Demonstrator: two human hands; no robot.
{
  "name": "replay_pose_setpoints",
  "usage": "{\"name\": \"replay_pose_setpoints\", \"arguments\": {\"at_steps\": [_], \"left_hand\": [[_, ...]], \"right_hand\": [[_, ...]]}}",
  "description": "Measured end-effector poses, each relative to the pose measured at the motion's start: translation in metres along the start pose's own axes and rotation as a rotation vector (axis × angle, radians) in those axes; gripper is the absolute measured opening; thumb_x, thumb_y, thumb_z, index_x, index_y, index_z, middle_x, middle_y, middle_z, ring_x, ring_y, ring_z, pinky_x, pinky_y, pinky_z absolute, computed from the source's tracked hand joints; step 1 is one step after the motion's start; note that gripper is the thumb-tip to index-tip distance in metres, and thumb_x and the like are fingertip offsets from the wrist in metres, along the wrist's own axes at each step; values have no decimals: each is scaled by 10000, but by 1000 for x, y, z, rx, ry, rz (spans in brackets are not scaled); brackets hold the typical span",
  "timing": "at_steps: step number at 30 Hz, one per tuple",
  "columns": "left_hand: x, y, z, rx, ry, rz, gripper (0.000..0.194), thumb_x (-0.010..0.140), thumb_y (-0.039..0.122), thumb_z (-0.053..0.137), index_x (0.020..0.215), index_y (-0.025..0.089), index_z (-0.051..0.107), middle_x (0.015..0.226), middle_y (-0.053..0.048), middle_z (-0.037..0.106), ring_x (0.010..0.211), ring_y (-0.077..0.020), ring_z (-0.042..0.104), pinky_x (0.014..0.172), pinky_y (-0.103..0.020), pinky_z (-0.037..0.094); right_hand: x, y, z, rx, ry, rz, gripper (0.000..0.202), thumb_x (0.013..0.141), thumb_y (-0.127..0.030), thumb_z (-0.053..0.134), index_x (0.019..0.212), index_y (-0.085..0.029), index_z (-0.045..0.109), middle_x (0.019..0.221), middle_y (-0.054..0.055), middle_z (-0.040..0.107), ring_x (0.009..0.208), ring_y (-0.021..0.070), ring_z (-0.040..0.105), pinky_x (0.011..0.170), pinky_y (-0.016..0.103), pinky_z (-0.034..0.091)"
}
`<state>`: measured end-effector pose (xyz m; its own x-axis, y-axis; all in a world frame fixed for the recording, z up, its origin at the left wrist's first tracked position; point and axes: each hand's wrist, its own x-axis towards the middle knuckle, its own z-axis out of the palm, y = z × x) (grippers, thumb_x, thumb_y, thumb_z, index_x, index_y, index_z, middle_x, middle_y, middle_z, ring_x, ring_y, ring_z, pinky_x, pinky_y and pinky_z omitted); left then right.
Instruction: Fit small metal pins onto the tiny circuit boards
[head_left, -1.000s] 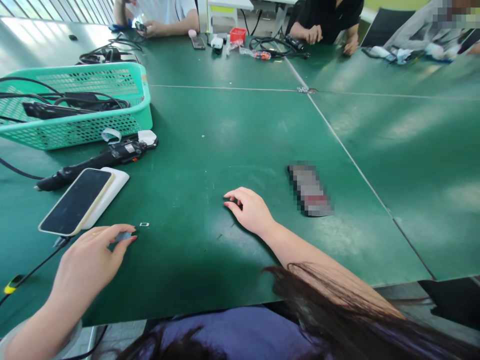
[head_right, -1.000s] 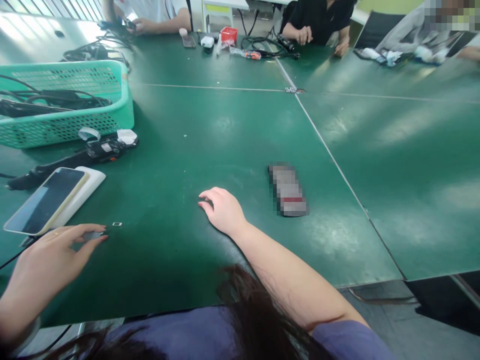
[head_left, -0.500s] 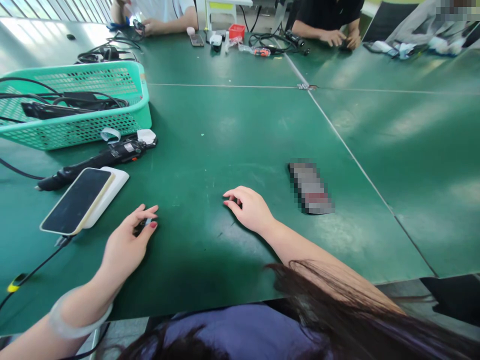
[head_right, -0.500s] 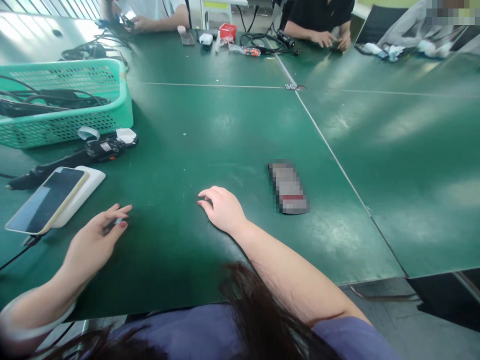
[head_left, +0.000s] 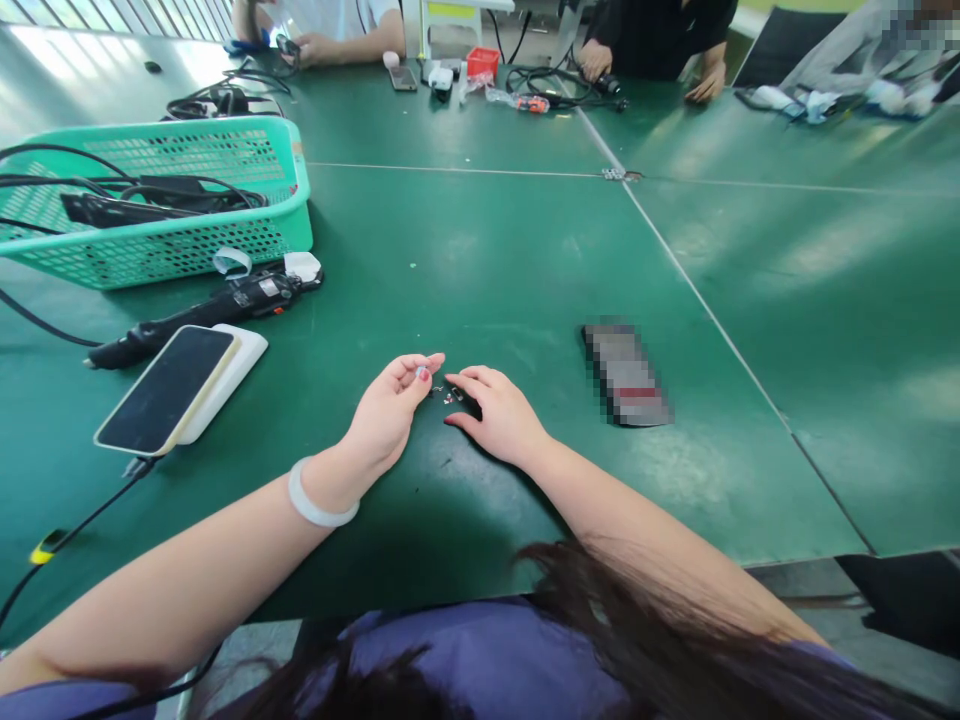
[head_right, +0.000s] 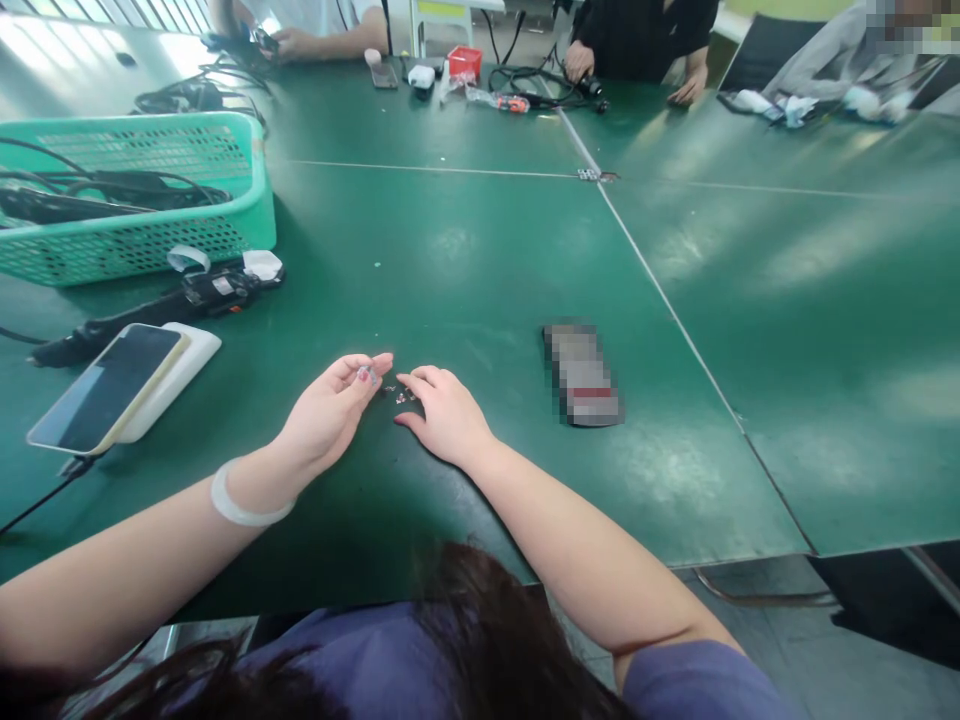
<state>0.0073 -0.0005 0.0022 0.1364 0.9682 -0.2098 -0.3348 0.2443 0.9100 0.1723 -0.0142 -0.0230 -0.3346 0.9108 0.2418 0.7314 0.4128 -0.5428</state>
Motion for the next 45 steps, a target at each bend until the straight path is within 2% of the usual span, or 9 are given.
{"name": "replay_pose_setpoints", "arguments": {"at_steps": [6, 9, 13, 18, 23, 30, 36, 41, 45], "left_hand": [[-2, 0, -18, -76, 39, -48, 197, 726, 297, 753, 889, 203, 692, 1089, -35, 677, 1014, -136, 611, 956, -301, 459], [-1, 0, -18, -42, 56, -41, 244, 691, 317, 780, 900, 207, 719, 1003, -26, 687, 850, -97, 617, 776, -226, 501], [0, 1, -17, -3, 61, -59, 295, 679, 339, 785, 934, 206, 719, 878, -14, 684, 730, -74, 607, 641, -183, 486], [1, -1, -18, -29, 58, -64, 285, 713, 307, 758, 967, 195, 696, 807, -9, 683, 762, -98, 639, 742, -238, 533], [1, 0, -17, 15, 75, -107, 249, 764, 240, 699, 999, 160, 683, 885, -45, 704, 925, -143, 665, 941, -334, 506], [-3, 1, -16, 53, 14, -76, 447, 685, 142, 733, 1121, 132, 637, 1087, -104, 696, 1022, -192, 672, 1056, -396, 434], [-2, -1, -16, 104, -29, -47, 467, 696, 171, 738, 1148, 131, 625, 1113, -110, 709, 1027, -201, 678, 1050, -400, 449], [-5, -1, -13, 195, -58, -76, 505, 699, 194, 746, 1184, 139, 617, 1096, -108, 726, 1000, -210, 693, 1020, -399, 485], [-7, -1, -12, 256, -93, -67, 485, 715, 228, 743, 1179, 148, 630, 1099, -102, 728, 1014, -215, 691, 1025, -392, 488]], "right_hand": [[6, 2, 7, -29, -5, -7, 286, 850, -281, 638, 1118, -185, 670, 1039, 67, 669, 953, 207, 576, 895, 367, 480], [7, 2, 7, -25, 1, 1, 159, 888, -233, 581, 963, -192, 715, 932, 55, 680, 896, 188, 582, 861, 342, 480], [7, -1, 6, -16, 27, 5, 165, 904, -204, 546, 886, -182, 709, 885, 49, 681, 877, 179, 583, 862, 328, 470], [8, -9, 9, -71, 36, -23, 267, 904, -297, 557, 1114, -177, 672, 1004, 72, 658, 910, 202, 544, 857, 341, 461], [10, -12, 15, -117, 1, -38, 298, 960, -285, 436, 1001, -230, 726, 936, 68, 655, 836, 200, 501, 794, 340, 449], [4, -12, 10, -101, 37, -33, 304, 926, -137, 420, 1016, -196, 704, 899, 72, 628, 851, 192, 525, 804, 324, 454], [12, -20, -8, 176, 137, 84, 210, 861, -125, 509, 924, -188, 699, 856, 35, 668, 796, 152, 589, 768, 291, 475], [15, -15, -3, 585, 135, 320, 141, 805, -213, 599, 885, -205, 715, 782, 3, 722, 657, 129, 627, 661, 270, 497], [13, -11, -1, 672, 141, 385, 96, 765, -242, 652, 799, -200, 731, 733, 4, 729, 643, 132, 637, 665, 272, 495]]}}
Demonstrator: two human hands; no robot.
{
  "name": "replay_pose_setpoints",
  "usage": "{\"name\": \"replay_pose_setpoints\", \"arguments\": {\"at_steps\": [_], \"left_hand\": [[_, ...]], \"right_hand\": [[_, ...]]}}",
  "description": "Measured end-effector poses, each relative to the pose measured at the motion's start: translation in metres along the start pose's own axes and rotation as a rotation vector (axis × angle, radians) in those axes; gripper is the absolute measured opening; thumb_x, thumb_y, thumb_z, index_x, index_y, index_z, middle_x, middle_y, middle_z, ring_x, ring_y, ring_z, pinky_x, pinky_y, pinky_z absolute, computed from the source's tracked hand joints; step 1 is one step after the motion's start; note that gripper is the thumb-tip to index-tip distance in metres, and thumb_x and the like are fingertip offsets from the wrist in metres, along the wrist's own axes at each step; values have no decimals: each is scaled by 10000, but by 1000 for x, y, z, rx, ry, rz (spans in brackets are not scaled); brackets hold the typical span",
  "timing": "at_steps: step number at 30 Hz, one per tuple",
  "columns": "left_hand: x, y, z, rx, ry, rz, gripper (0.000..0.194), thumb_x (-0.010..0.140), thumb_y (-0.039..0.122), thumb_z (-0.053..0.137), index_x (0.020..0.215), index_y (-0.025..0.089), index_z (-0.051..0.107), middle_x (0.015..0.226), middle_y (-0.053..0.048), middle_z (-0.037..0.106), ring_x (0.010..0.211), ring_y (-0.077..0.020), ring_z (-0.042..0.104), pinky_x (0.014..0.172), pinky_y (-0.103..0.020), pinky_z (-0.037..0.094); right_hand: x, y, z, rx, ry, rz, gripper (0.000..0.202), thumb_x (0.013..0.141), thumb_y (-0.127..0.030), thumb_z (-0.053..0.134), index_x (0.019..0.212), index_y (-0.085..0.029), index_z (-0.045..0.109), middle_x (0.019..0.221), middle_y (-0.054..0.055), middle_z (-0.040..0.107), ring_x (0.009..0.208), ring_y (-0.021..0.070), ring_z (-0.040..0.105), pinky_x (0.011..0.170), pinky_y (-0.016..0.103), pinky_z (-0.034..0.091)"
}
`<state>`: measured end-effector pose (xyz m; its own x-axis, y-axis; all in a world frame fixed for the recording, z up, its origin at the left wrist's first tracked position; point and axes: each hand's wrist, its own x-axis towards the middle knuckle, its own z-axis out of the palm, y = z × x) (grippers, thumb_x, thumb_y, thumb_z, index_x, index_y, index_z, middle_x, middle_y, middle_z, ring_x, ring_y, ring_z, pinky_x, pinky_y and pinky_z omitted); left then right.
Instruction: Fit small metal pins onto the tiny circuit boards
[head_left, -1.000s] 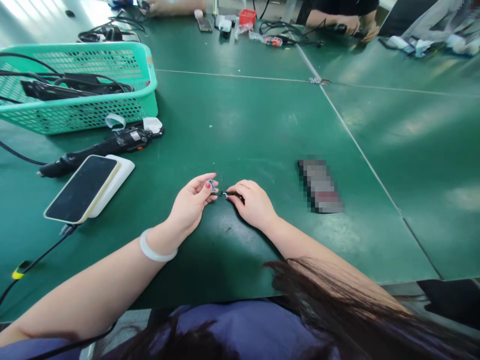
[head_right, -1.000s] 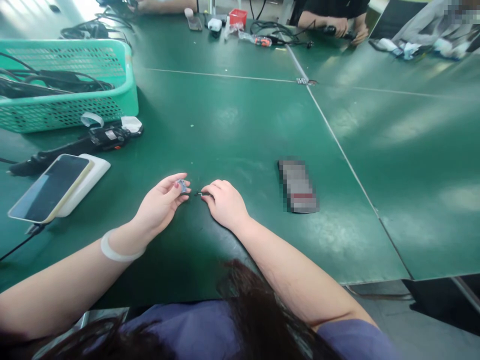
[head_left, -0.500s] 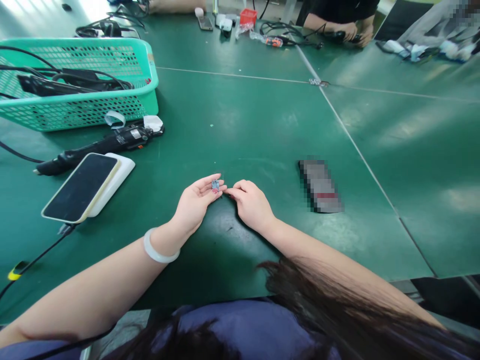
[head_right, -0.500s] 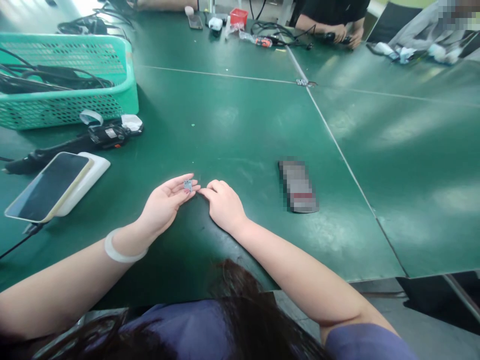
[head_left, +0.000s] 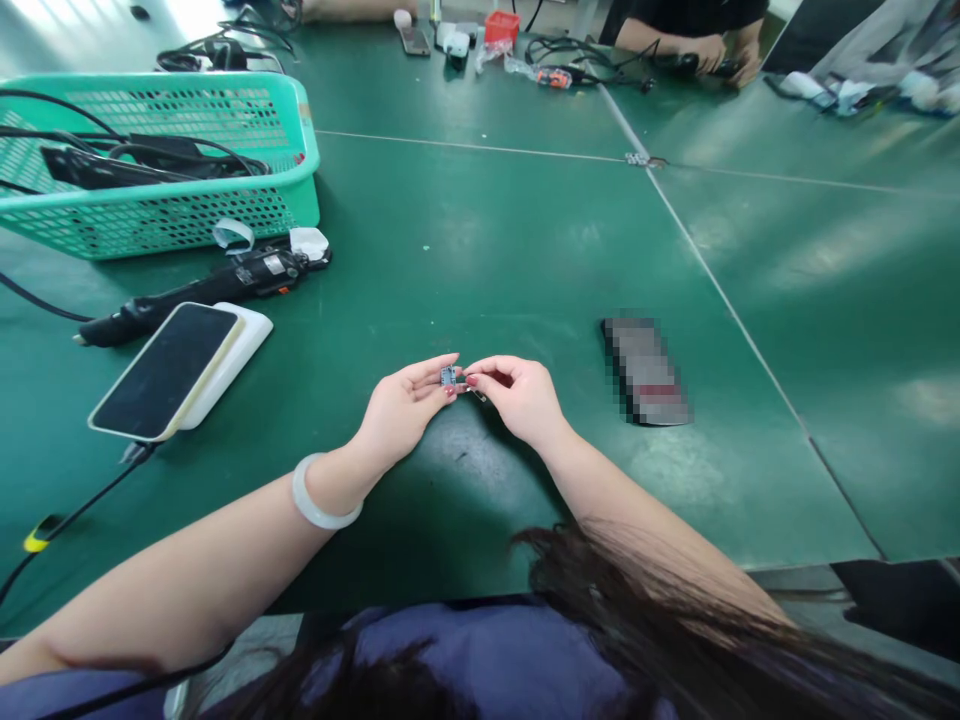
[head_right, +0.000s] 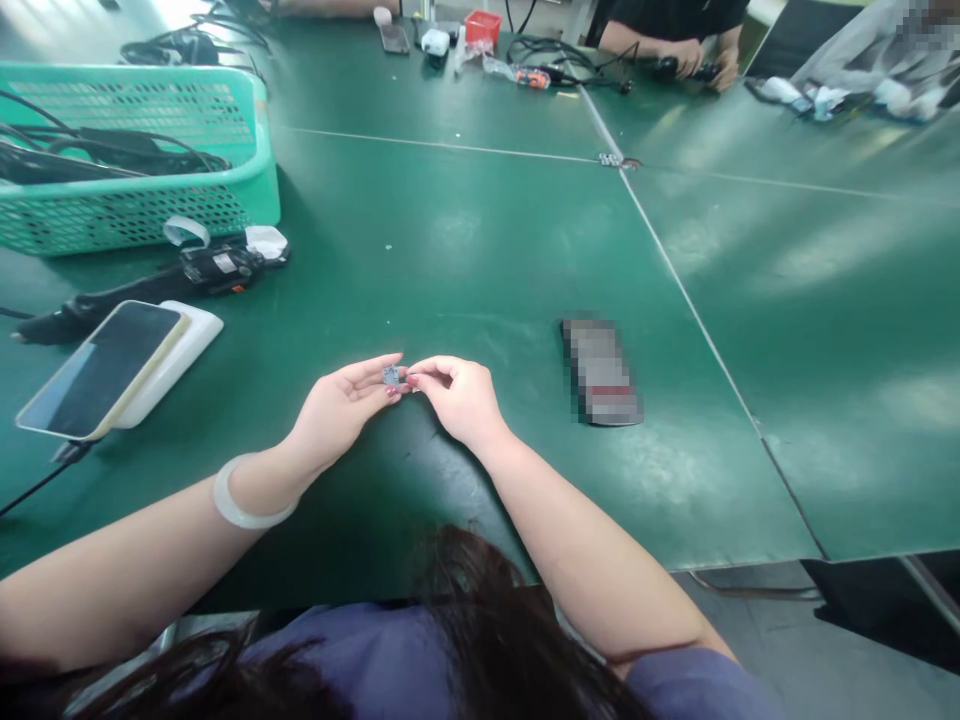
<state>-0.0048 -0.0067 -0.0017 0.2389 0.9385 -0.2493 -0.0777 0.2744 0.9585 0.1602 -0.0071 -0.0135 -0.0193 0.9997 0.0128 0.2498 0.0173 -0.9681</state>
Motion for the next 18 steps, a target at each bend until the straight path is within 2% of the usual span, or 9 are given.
{"name": "replay_pose_setpoints", "arguments": {"at_steps": [4, 8, 14, 18], "left_hand": [[-1, 0, 0, 42, -19, -1, 488, 719, 268, 746, 1183, 164, 637, 1074, -91, 738, 1032, -221, 685, 1046, -400, 473], [-2, 2, -1, 80, -32, -5, 508, 713, 274, 751, 1197, 175, 634, 1079, -82, 737, 1047, -224, 679, 1045, -401, 473], [-1, 1, 0, 117, -23, 2, 487, 709, 268, 755, 1177, 185, 649, 1046, -67, 748, 1015, -224, 690, 1002, -383, 509], [-2, 1, -1, 118, -11, 4, 476, 711, 294, 754, 1165, 188, 659, 1040, -70, 749, 1017, -236, 689, 1006, -397, 504]], "right_hand": [[-2, -1, -2, -74, 28, -43, 128, 765, -312, 671, 726, -202, 721, 705, 1, 706, 618, 126, 597, 621, 263, 466], [-4, -2, 0, -217, 76, -121, 214, 789, -369, 656, 666, -195, 678, 629, -14, 626, 557, 104, 494, 562, 252, 403], [-7, -4, 4, -227, 63, -152, 193, 803, -326, 642, 663, -193, 645, 620, -23, 587, 543, 95, 460, 545, 244, 387], [-8, -5, 5, -233, 58, -152, 155, 796, -304, 656, 683, -200, 667, 647, -19, 611, 559, 100, 479, 565, 246, 407]]}}
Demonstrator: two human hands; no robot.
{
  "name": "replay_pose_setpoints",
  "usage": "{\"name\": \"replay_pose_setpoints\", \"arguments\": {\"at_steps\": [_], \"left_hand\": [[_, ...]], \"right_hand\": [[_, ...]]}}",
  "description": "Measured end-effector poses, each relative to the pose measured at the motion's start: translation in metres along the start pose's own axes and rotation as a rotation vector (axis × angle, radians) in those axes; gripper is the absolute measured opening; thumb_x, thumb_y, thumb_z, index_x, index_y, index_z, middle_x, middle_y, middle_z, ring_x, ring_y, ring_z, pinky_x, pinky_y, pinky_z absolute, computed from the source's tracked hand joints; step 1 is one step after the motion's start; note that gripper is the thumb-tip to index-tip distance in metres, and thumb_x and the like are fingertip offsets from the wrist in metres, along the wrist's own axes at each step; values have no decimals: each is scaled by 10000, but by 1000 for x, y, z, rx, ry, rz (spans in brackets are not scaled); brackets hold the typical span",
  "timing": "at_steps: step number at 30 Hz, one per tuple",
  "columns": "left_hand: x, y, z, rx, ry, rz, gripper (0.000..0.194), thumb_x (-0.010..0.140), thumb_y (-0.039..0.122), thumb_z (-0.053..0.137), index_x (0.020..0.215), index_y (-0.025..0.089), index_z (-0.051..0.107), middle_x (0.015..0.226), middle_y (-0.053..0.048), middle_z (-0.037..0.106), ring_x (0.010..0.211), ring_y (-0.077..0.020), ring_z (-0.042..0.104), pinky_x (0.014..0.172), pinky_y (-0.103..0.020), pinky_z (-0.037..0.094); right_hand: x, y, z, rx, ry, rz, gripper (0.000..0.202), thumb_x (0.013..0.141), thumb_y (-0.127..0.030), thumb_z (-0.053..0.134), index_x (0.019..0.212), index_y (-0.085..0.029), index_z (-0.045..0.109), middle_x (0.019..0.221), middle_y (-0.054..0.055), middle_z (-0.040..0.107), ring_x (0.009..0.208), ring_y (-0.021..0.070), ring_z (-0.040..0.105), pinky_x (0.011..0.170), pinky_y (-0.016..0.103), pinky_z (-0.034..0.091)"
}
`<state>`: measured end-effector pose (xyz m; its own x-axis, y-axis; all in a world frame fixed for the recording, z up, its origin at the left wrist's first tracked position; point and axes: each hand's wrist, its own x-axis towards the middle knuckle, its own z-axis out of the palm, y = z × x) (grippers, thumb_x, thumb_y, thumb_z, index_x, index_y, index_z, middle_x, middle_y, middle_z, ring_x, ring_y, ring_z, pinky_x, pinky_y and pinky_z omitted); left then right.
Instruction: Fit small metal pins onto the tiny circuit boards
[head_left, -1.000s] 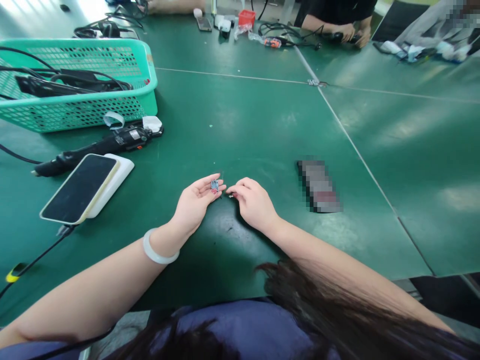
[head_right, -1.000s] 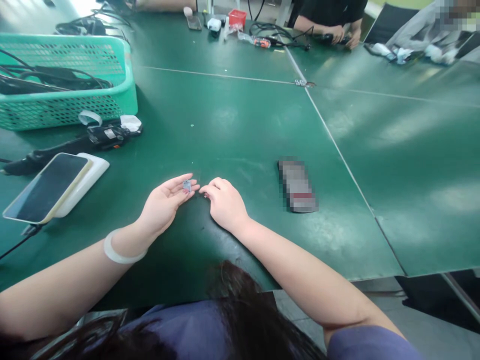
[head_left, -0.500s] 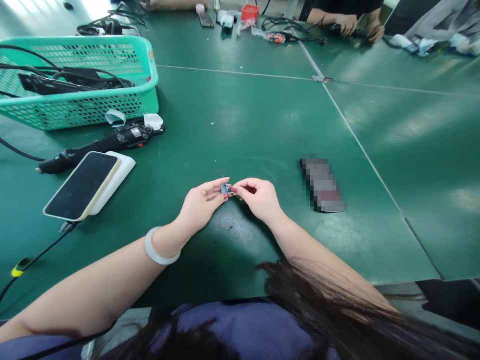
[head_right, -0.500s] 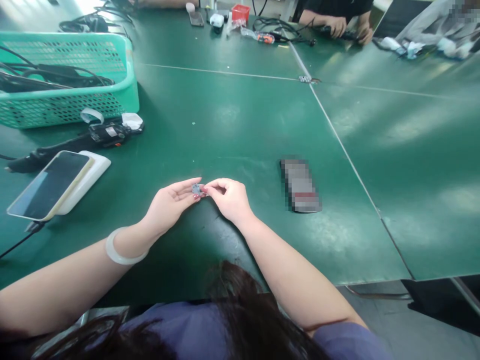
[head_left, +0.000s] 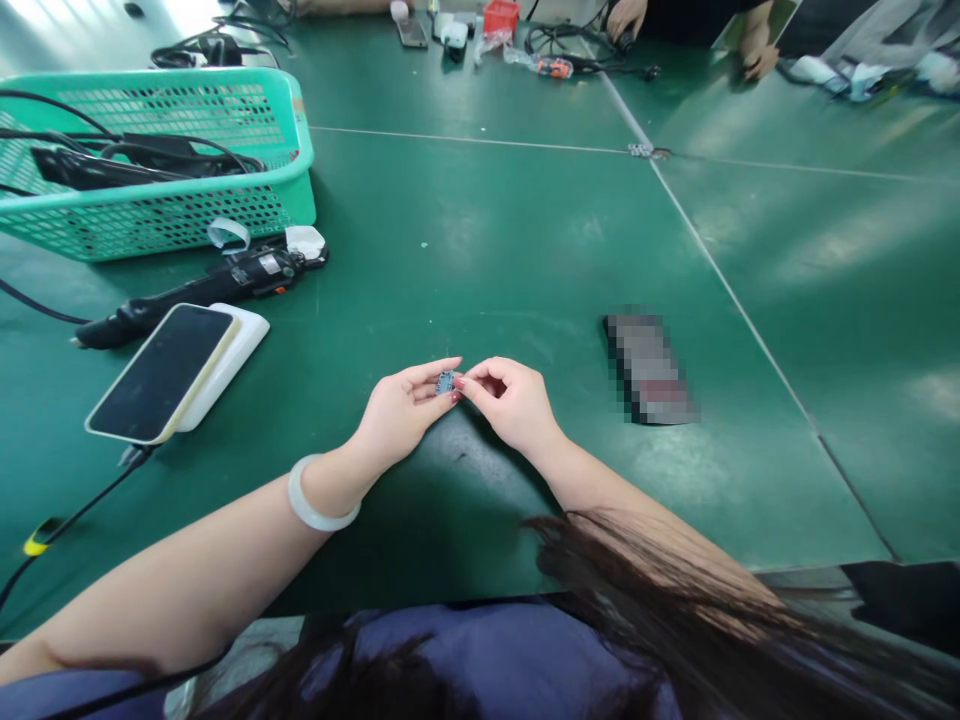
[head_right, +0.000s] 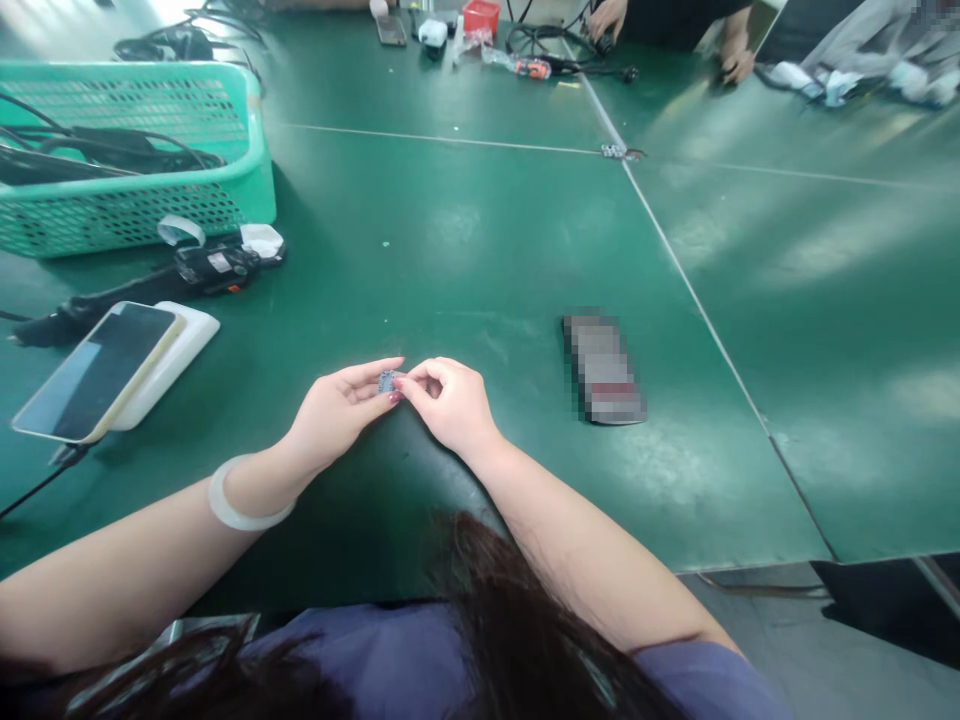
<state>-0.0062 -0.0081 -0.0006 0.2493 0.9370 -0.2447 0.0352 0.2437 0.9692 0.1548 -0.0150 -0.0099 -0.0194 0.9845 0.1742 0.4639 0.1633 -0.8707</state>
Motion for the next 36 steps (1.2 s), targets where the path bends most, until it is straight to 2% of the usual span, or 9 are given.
{"name": "replay_pose_setpoints", "arguments": {"at_steps": [7, 10, 13, 20, 27, 36], "left_hand": [[2, 1, -1, -71, 31, -22, 498, 684, 282, 778, 1157, 177, 664, 1054, -74, 745, 1016, -224, 686, 1028, -394, 485], [4, 1, -2, -124, 18, -22, 508, 682, 263, 783, 1166, 171, 660, 1004, -69, 757, 964, -206, 701, 1026, -390, 486], [4, 0, -3, -143, 4, -23, 507, 680, 252, 785, 1164, 172, 661, 1006, -67, 756, 967, -202, 701, 1034, -388, 481], [2, -2, -1, -77, 19, -11, 543, 685, 213, 765, 1211, 184, 632, 1141, -76, 715, 1056, -222, 672, 1057, -403, 465], [2, -6, 0, -10, -45, 52, 491, 757, 209, 697, 1241, 196, 613, 1228, -67, 674, 1129, -218, 639, 1087, -388, 440], [0, -5, 1, 55, -17, 85, 429, 793, 217, 666, 1218, 179, 625, 1224, -63, 672, 1134, -206, 635, 1078, -355, 452]], "right_hand": [[0, 3, 1, 38, 17, -3, 69, 767, -284, 699, 778, -218, 717, 709, -11, 650, 577, 108, 506, 579, 253, 433], [0, 5, 0, 46, 27, -45, 72, 793, -233, 662, 828, -227, 724, 731, -9, 653, 624, 115, 536, 613, 256, 443], [1, 5, -1, 42, 30, -62, 86, 804, -202, 634, 800, -224, 717, 746, -5, 660, 653, 121, 549, 629, 260, 444], [1, 3, -2, 38, 31, -43, 79, 802, -207, 626, 730, -208, 658, 710, -18, 625, 591, 107, 496, 603, 257, 427], [1, 3, 0, 30, 31, -46, 76, 794, -232, 634, 725, -204, 649, 737, -9, 647, 591, 109, 493, 603, 263, 425], [0, 1, 0, 16, 24, -65, 64, 794, -212, 645, 732, -195, 654, 717, -14, 630, 575, 101, 473, 570, 251, 401]]}}
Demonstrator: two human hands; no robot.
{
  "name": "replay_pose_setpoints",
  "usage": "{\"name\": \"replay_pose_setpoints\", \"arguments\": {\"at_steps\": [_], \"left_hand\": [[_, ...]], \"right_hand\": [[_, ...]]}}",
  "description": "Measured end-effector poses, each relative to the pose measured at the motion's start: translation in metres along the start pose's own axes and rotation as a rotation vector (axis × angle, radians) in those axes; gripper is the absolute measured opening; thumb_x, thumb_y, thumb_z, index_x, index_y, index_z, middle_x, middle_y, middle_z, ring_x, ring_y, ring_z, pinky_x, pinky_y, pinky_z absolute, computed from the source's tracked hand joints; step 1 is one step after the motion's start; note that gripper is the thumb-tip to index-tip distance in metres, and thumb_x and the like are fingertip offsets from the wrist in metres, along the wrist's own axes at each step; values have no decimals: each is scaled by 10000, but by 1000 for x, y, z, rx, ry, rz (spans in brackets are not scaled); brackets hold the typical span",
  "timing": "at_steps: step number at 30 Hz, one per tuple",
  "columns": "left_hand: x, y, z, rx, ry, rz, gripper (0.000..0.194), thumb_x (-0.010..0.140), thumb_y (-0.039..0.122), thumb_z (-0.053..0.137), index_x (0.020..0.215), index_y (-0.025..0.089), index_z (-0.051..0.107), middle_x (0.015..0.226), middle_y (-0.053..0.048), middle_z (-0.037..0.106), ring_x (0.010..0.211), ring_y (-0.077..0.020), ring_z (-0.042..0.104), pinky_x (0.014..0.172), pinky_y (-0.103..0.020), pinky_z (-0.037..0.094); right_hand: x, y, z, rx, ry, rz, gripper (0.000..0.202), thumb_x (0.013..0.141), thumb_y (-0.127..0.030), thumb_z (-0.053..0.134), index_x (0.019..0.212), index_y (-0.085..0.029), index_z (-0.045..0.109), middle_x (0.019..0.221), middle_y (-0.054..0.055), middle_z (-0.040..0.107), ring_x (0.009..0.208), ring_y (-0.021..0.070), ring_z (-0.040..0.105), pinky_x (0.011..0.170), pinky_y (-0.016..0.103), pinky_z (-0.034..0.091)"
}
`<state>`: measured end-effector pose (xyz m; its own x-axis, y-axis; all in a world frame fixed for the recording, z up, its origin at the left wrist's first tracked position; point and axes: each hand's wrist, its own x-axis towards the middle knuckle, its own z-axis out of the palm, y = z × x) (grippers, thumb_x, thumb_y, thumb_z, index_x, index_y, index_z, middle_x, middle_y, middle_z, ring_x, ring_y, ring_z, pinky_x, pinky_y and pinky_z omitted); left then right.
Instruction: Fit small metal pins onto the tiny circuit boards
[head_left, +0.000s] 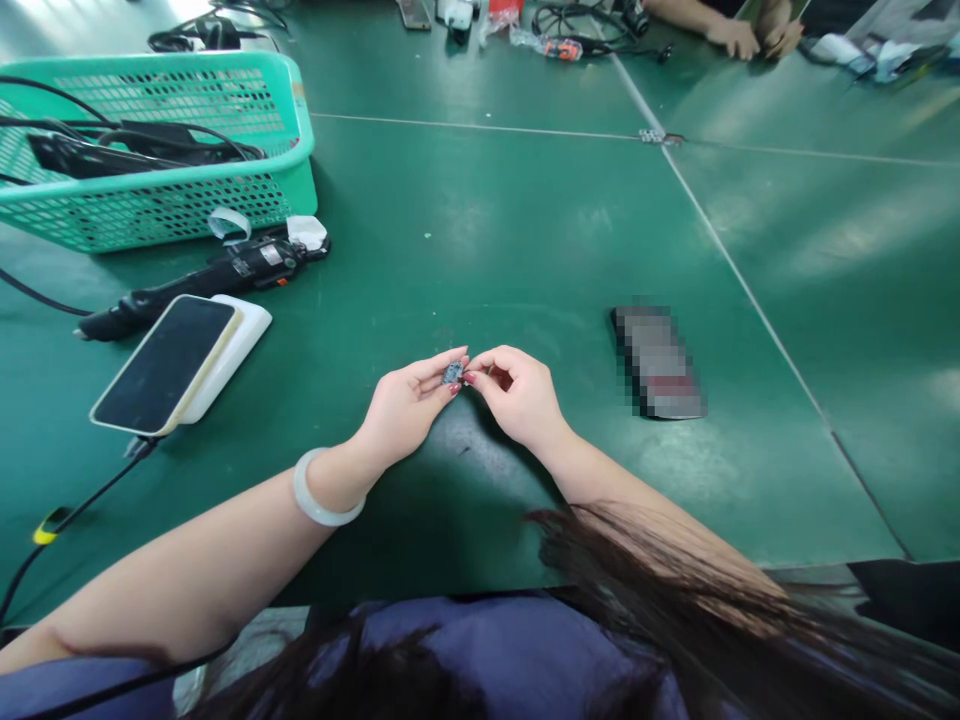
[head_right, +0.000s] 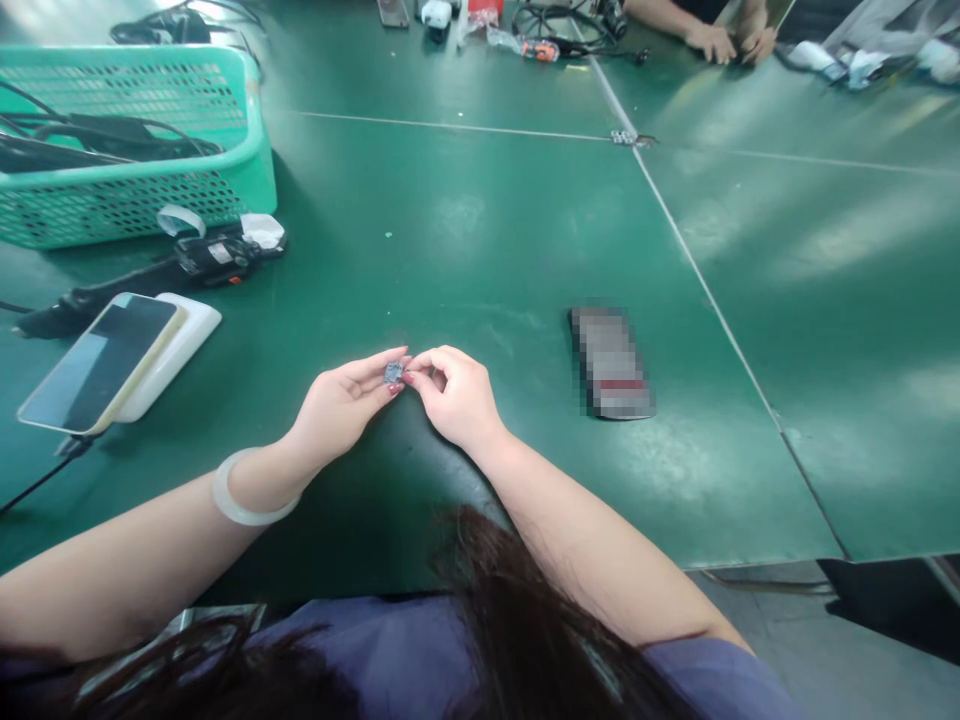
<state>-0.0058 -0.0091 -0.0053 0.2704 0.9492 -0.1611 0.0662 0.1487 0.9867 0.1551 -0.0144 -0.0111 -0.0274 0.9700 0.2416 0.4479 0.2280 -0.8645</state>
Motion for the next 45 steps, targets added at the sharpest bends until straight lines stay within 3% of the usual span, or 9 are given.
{"name": "replay_pose_setpoints", "arguments": {"at_steps": [7, 18, 32, 45], "left_hand": [[0, -2, -2, 24, -25, 31, 413, 806, 245, 661, 1214, 185, 627, 1175, -56, 699, 1119, -198, 644, 1064, -332, 462], [3, 0, 2, -122, -11, 36, 239, 777, 200, 683, 1008, 148, 655, 1042, -71, 736, 979, -163, 692, 937, -294, 538], [2, 3, 2, -169, 28, 22, 216, 717, 212, 731, 909, 134, 669, 875, -61, 740, 856, -166, 704, 842, -307, 568], [4, 3, 1, -314, 35, -68, 284, 658, 159, 769, 926, 138, 677, 946, -68, 734, 891, -166, 697, 932, -331, 523]], "right_hand": [[-1, -1, 2, 23, 5, 5, 62, 788, -206, 650, 729, -192, 656, 794, 0, 679, 579, 95, 482, 564, 248, 407], [-2, -5, 3, 1, 18, 11, 59, 791, -208, 624, 739, -194, 649, 722, -12, 623, 555, 90, 462, 548, 246, 401], [-4, -7, 3, -26, 24, -62, 53, 788, -192, 637, 736, -191, 645, 710, -17, 608, 562, 87, 460, 551, 244, 397], [-1, -4, -6, -107, 11, -47, 71, 809, -272, 663, 771, -212, 668, 747, -6, 639, 593, 111, 501, 598, 268, 441]]}}
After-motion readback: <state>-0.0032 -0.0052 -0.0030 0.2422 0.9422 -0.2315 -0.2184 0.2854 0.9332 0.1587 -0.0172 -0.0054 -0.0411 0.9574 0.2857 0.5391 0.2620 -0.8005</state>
